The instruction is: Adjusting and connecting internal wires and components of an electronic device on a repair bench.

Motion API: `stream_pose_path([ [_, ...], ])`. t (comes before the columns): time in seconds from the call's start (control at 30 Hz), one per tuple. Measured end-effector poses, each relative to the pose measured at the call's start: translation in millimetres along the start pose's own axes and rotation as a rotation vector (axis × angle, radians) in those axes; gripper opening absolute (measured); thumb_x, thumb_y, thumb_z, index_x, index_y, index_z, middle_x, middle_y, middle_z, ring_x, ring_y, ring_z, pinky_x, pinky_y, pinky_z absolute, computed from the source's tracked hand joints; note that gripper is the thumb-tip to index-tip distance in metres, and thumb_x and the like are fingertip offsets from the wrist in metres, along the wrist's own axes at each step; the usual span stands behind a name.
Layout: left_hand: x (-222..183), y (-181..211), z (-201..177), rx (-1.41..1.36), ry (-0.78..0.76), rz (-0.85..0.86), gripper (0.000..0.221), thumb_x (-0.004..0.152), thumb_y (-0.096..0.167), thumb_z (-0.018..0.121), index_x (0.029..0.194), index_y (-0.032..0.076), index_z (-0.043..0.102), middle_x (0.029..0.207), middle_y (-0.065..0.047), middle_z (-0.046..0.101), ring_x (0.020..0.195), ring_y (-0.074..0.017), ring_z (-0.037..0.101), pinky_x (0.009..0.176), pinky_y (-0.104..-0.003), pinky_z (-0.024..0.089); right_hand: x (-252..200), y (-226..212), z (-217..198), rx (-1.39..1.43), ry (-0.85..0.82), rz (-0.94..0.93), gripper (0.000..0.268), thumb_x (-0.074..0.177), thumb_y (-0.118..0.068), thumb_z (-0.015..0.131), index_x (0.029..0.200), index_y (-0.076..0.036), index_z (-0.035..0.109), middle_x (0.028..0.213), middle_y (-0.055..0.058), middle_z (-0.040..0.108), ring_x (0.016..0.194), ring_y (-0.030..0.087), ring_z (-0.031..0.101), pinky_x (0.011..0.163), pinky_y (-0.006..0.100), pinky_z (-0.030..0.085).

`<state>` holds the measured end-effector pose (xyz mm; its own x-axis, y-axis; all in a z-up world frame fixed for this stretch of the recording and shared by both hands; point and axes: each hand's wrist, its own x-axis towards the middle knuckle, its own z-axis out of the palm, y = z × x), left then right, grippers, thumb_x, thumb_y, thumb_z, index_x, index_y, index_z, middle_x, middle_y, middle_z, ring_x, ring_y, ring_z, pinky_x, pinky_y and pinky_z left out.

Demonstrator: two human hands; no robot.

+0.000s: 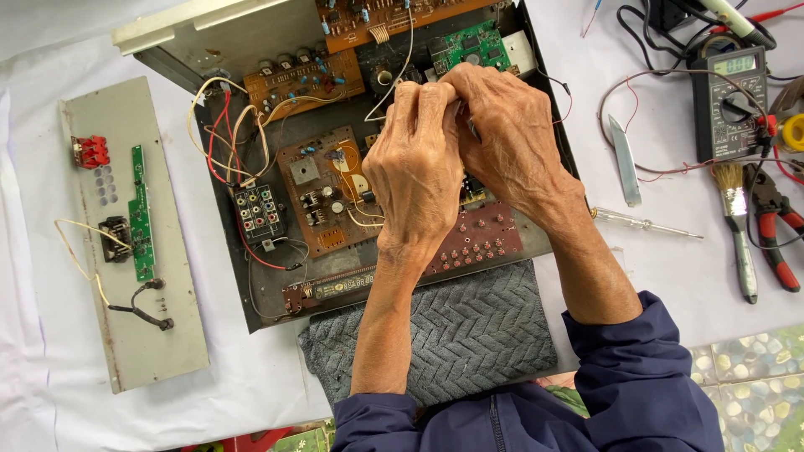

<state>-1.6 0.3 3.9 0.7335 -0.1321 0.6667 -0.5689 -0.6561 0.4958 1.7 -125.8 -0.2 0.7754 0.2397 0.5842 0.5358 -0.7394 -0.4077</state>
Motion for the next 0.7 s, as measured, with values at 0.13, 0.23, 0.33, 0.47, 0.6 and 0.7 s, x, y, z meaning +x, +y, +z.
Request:
stream_pose_path([
  [0.13, 0.0, -2.2, -3.7, -0.111, -0.034, -0.015, 0.006, 0.112, 0.012, 0.052, 0.108, 0.01, 0.057, 0.099, -0.004, 0.054, 0.078, -0.0222, 0.061, 0.065, -0.034, 0.049, -0.6, 0.9, -2.6, -0.007, -0.013, 0.004, 0.011, 0.1, 0.006, 0.056, 0.105, -0.003, 0.056, 0.09, 0.01, 0.061, 0.074, 0.027, 0.054, 0.07, 0.039, 0.042],
  [0.23, -1.4, -3.7, -6.5, -0.166, -0.052, -0.059, 0.009, 0.113, 0.011, 0.049, 0.113, 0.013, 0.058, 0.104, -0.002, 0.06, 0.081, -0.0227, 0.065, 0.069, -0.034, 0.052, -2.4, 1.6, -2.5, -0.012, -0.035, 0.052, 0.004, 0.104, -0.001, 0.057, 0.104, -0.005, 0.056, 0.089, 0.008, 0.059, 0.075, 0.026, 0.053, 0.071, 0.04, 0.044],
  [0.33, -2.7, -7.7, -7.2, -0.23, -0.068, -0.073, 0.01, 0.112, 0.007, 0.05, 0.116, 0.011, 0.058, 0.111, -0.005, 0.061, 0.091, -0.0256, 0.07, 0.079, -0.037, 0.057, -2.4, 1.6, -2.9, -0.005, -0.023, 0.044, 0.004, 0.107, -0.004, 0.059, 0.104, -0.004, 0.057, 0.088, 0.009, 0.06, 0.076, 0.027, 0.056, 0.072, 0.04, 0.044],
  [0.47, -2.1, -17.0, -25.9, -0.226, -0.056, -0.067, 0.015, 0.105, 0.0, 0.059, 0.115, 0.01, 0.065, 0.109, -0.006, 0.067, 0.094, -0.0216, 0.071, 0.081, -0.035, 0.059, 4.0, -2.3, 21.2, -0.067, -0.013, 0.034, 0.007, 0.102, -0.006, 0.065, 0.108, -0.005, 0.063, 0.097, 0.011, 0.07, 0.083, 0.028, 0.066, 0.075, 0.039, 0.052],
  [0.6, -11.3, -31.6, -21.6, -0.046, 0.002, -0.032, 0.018, 0.097, 0.005, 0.075, 0.11, 0.017, 0.071, 0.099, 0.001, 0.066, 0.097, -0.0239, 0.072, 0.084, -0.036, 0.057, -7.2, 7.7, 36.3, -0.051, 0.06, 0.092, 0.012, 0.093, -0.015, 0.07, 0.104, -0.009, 0.069, 0.092, 0.013, 0.071, 0.092, 0.032, 0.07, 0.084, 0.044, 0.055],
  [0.7, -6.4, -29.7, -15.8, -0.044, -0.011, -0.024, 0.017, 0.097, 0.005, 0.079, 0.111, 0.014, 0.072, 0.095, 0.001, 0.064, 0.089, -0.0215, 0.071, 0.077, -0.032, 0.057, -9.3, 15.6, 25.5, 0.028, 0.067, 0.114, 0.014, 0.095, -0.016, 0.066, 0.107, -0.009, 0.067, 0.092, 0.012, 0.07, 0.09, 0.03, 0.07, 0.085, 0.042, 0.055],
])
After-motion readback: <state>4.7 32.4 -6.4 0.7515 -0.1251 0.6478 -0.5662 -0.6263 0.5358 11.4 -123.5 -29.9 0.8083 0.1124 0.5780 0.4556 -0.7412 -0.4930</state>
